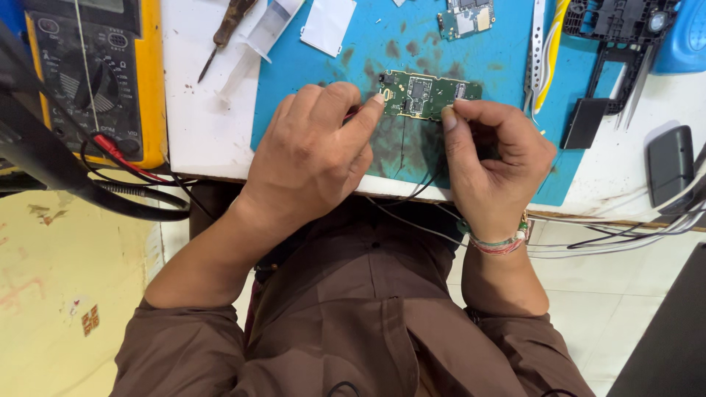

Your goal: The person solders a wire onto a mobile phone circuit board and then plugs in a USB cable to test the connection. They handle the circuit board, a soldering iron, and a charging cable.

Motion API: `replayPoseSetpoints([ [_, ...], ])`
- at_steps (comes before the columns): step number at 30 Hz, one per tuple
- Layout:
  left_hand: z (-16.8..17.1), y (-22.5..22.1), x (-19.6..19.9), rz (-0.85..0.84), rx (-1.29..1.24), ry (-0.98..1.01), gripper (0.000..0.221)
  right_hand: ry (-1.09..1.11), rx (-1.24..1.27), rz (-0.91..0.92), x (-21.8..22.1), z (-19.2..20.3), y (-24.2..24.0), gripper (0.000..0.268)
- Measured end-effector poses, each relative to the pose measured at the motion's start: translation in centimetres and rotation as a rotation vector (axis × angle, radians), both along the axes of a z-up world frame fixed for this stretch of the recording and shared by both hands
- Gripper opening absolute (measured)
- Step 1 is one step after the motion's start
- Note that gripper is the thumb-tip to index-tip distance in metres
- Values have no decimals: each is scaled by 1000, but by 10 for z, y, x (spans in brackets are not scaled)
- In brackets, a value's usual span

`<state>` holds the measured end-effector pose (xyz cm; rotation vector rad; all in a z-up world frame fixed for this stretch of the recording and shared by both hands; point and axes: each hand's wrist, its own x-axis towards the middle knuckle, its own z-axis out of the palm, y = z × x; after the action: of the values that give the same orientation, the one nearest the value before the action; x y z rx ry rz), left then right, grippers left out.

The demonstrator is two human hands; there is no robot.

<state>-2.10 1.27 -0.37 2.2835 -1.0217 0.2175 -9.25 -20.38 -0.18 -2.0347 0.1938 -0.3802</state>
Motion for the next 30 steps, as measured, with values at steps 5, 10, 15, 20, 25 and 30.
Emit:
replayPoseSetpoints([
  [5,-1,0,0,11,2,3,38,-4,-185,25,4,3,2,8],
  [10,-3,-1,-1,26,3,5,37,-7,-191,39,5,3,4,8],
  [15,-4,-1,-1,29,-1,1,36,-9,-185,34,6,1,5,9],
  [20,-5,0,-1,29,2,0,36,-3,-197,41,6,1,4,9],
  [25,-6,-1,-1,39,-1,-23,33,0,-182,34,6,0,5,9],
  [30,-8,-1,-1,46,-8,-39,30,-5,-205,43,6,1,4,10],
])
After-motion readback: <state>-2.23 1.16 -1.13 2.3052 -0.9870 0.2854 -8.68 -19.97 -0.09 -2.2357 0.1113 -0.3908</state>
